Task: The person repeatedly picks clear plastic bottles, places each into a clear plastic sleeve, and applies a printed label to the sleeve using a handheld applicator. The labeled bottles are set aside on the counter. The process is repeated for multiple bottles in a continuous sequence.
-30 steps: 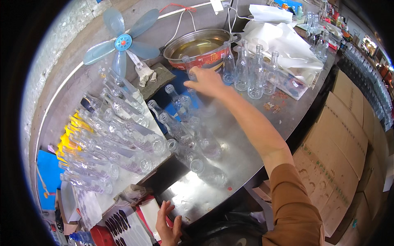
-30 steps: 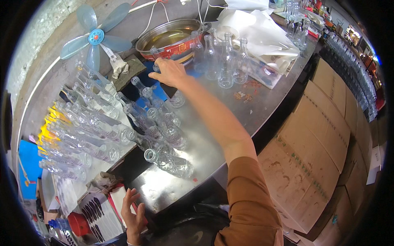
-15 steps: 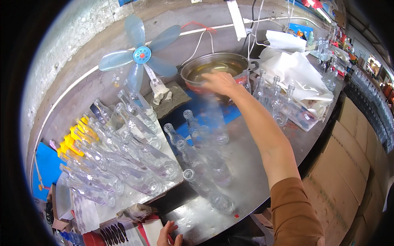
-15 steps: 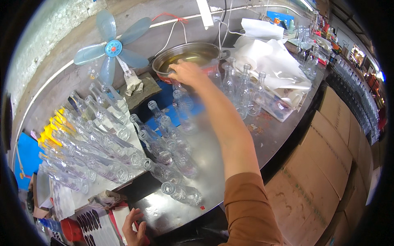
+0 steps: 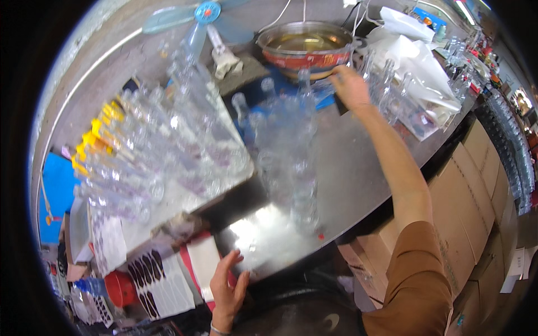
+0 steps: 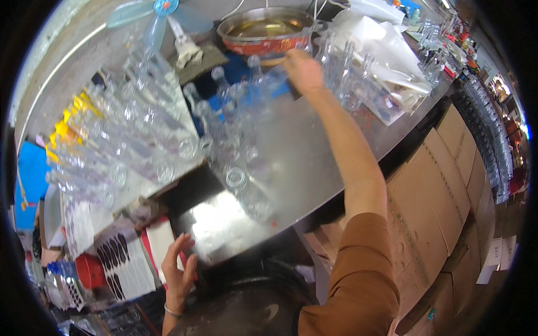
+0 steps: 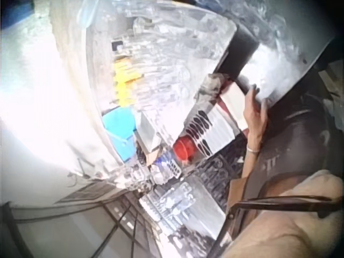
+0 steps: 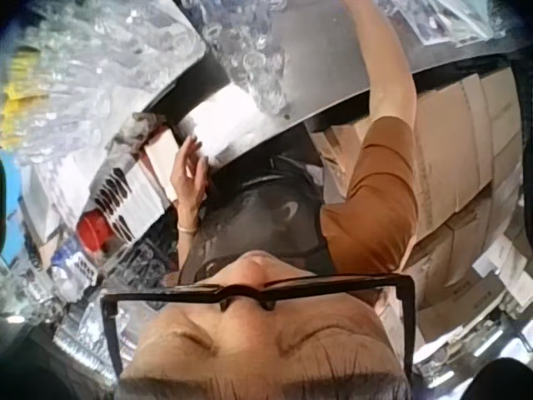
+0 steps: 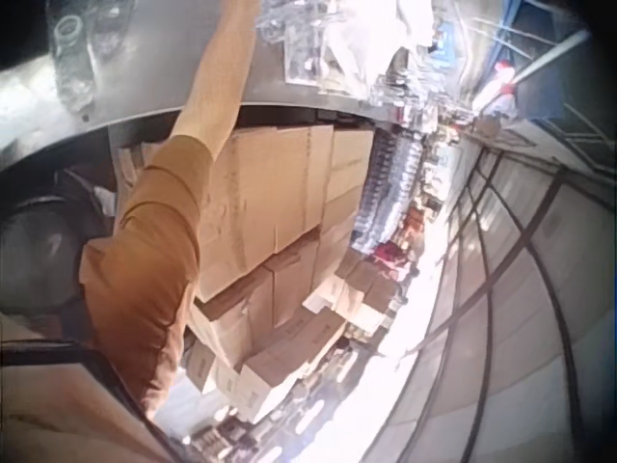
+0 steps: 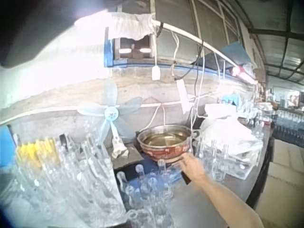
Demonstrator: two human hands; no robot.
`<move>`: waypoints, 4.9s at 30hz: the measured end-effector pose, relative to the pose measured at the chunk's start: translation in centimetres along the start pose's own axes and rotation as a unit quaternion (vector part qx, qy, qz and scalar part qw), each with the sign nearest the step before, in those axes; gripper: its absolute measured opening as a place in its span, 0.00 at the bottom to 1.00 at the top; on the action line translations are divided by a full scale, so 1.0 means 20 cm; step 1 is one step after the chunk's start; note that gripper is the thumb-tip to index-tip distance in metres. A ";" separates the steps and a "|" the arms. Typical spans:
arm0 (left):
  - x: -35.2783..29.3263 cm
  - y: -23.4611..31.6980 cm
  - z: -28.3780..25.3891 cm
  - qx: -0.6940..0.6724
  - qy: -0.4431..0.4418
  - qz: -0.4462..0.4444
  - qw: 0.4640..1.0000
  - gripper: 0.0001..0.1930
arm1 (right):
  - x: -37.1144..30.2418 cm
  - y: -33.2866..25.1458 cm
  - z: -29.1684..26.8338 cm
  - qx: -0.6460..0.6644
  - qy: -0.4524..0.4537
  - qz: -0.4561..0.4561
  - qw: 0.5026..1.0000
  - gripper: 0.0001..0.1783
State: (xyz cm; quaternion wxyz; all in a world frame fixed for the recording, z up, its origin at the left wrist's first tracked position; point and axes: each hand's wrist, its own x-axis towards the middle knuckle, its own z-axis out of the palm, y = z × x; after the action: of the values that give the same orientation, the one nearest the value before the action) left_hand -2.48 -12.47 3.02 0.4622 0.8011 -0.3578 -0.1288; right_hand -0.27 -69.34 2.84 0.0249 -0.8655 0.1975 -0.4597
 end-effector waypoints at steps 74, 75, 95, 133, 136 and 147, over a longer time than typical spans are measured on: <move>-0.30 -0.29 -0.33 -0.028 0.205 -0.068 0.976 0.39 | -1.19 -2.06 -0.48 0.552 -0.495 0.249 0.623 0.25; -0.32 -0.34 -0.34 -0.012 0.210 -0.060 0.976 0.39 | -1.20 -2.05 -0.48 0.551 -0.494 0.259 0.622 0.25; -0.76 -0.81 -0.78 0.465 0.156 -0.191 0.850 0.37 | -1.16 -1.93 -0.50 0.547 -0.407 0.333 0.651 0.16; -0.84 -0.56 -0.70 -0.046 0.314 -0.275 0.908 0.07 | -1.13 -2.02 -0.61 0.472 -0.436 0.071 0.763 0.35; -0.57 -0.46 -0.70 -0.256 0.310 -0.186 0.897 0.13 | -1.11 -2.08 -0.61 0.452 -0.444 0.050 0.772 0.33; -0.08 -0.28 -0.54 0.256 0.071 0.268 0.926 0.18 | -0.99 -1.94 -0.52 0.492 -0.523 0.134 0.683 0.25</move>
State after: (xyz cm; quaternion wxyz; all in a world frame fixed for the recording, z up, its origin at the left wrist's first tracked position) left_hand 4.72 -2.47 4.02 0.2828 0.7732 -0.5465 0.1532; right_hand -6.22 -24.86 2.04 0.6076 -0.7929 0.0119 0.0448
